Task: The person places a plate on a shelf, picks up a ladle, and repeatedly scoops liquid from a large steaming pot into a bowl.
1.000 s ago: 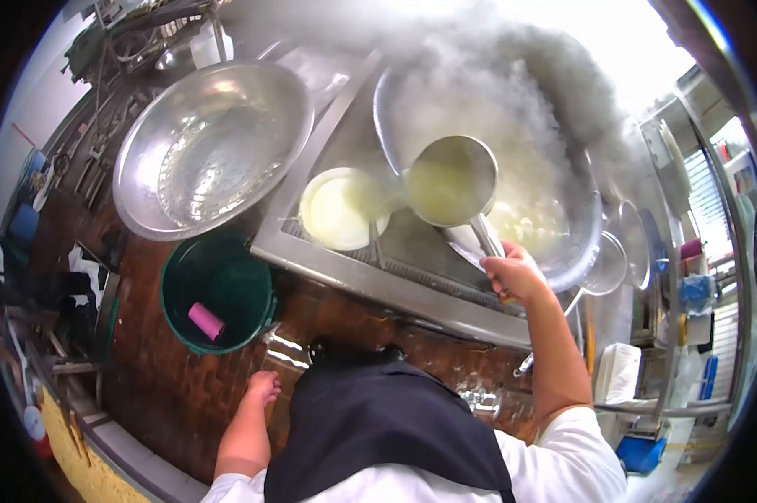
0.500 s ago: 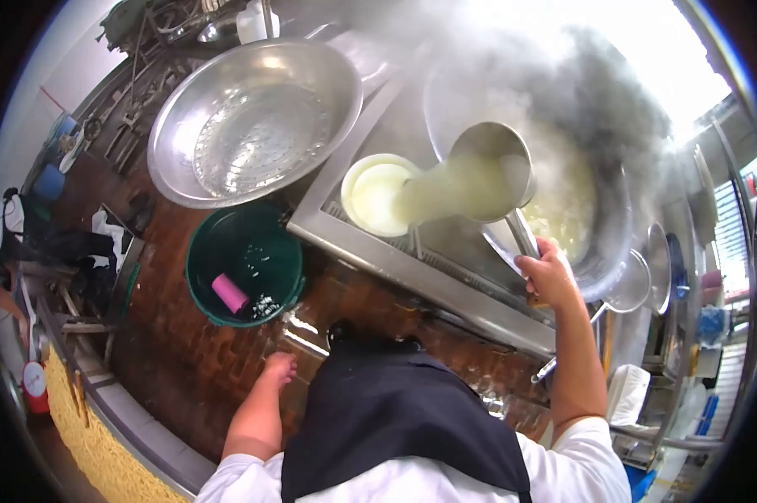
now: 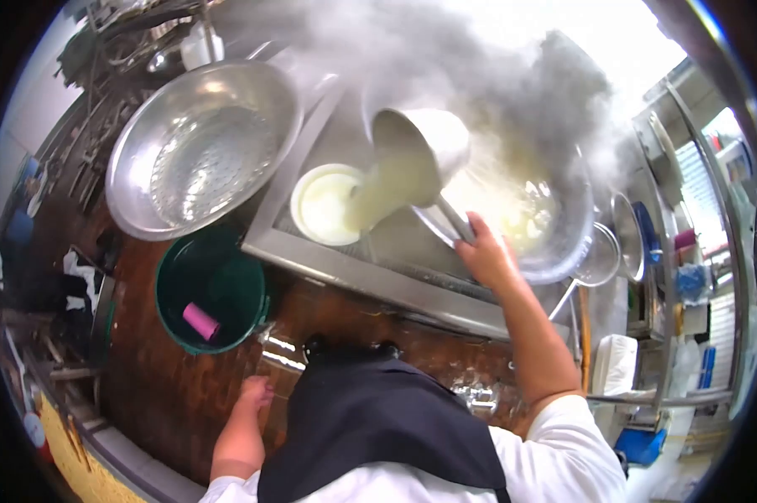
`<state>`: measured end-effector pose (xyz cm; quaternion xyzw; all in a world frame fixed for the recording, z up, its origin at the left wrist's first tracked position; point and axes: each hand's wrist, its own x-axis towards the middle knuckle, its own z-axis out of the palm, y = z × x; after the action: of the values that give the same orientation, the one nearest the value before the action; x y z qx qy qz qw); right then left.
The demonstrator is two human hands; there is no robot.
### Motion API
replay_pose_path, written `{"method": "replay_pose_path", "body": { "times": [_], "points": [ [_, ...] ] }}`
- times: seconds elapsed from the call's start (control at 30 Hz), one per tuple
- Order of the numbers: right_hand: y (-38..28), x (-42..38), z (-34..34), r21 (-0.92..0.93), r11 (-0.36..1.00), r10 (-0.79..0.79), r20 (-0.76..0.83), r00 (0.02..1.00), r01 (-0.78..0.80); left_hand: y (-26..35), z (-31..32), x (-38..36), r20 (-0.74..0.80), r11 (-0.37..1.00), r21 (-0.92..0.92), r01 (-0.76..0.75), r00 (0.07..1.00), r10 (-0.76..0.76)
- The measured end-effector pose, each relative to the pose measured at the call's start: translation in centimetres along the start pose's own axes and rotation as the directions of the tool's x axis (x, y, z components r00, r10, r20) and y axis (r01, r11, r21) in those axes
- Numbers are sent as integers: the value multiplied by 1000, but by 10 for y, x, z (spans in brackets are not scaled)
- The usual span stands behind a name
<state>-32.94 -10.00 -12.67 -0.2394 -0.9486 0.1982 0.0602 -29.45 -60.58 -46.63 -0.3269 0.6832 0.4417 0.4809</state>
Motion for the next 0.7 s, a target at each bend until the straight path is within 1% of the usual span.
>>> {"method": "replay_pose_path", "body": {
  "times": [0.07,0.1,0.13,0.23,0.3,0.33,0.37,0.4,0.43,0.47,0.5,0.53,0.57,0.6,0.63,0.67,0.7],
  "points": [
    [0,5,4,-68,997,21,7,1000,-20,6,4,-6,5,1000,-1,7,1000,-7],
    [1,6,4,-97,994,41,6,999,-40,10,4,-13,-19,1000,2,12,1000,-12],
    [5,8,3,-100,994,53,-2,999,-53,13,5,-16,-46,1000,3,18,999,-18],
    [28,15,4,-42,994,99,-46,994,-101,18,2,-17,-42,1000,-1,14,999,-14],
    [68,24,7,-59,972,219,-117,969,-227,20,2,-18,-48,1000,1,-5,999,5],
    [89,24,3,-48,967,241,-127,962,-249,18,0,-20,-58,1000,-8,-21,998,20],
    [114,25,-2,-31,966,251,-129,959,-257,17,1,-21,-52,1000,-9,-30,998,30],
    [148,26,-3,-45,965,247,-173,954,-258,15,1,-22,-60,999,-21,-38,998,37],
    [175,24,-13,-54,971,220,-174,960,-233,15,3,-27,-57,997,-73,-32,998,28],
    [185,20,-27,-2,922,382,-149,912,-386,16,6,-35,-50,994,-105,-13,999,8],
    [231,16,-34,-102,982,141,-158,977,-159,7,7,-34,-68,990,-137,-26,998,16],
    [286,23,-32,158,926,362,-115,925,-343,7,9,-43,-68,994,-104,-29,997,22],
    [360,31,-23,-79,983,144,-215,966,-164,-5,8,-30,-72,1000,-9,-18,997,17],
    [319,25,-46,-202,892,380,-155,912,-405,-19,7,-20,-78,999,-16,-29,997,28],
    [384,32,-30,-40,919,362,-308,880,-392,-15,11,-33,-115,999,38,-20,993,24],
    [482,62,-15,-287,825,425,-251,870,-486,-10,14,-47,-147,1000,21,2,989,1],
    [444,48,-17,-326,802,417,-295,860,-501,-8,16,-56,-154,998,55,15,988,-6]
  ]
}}
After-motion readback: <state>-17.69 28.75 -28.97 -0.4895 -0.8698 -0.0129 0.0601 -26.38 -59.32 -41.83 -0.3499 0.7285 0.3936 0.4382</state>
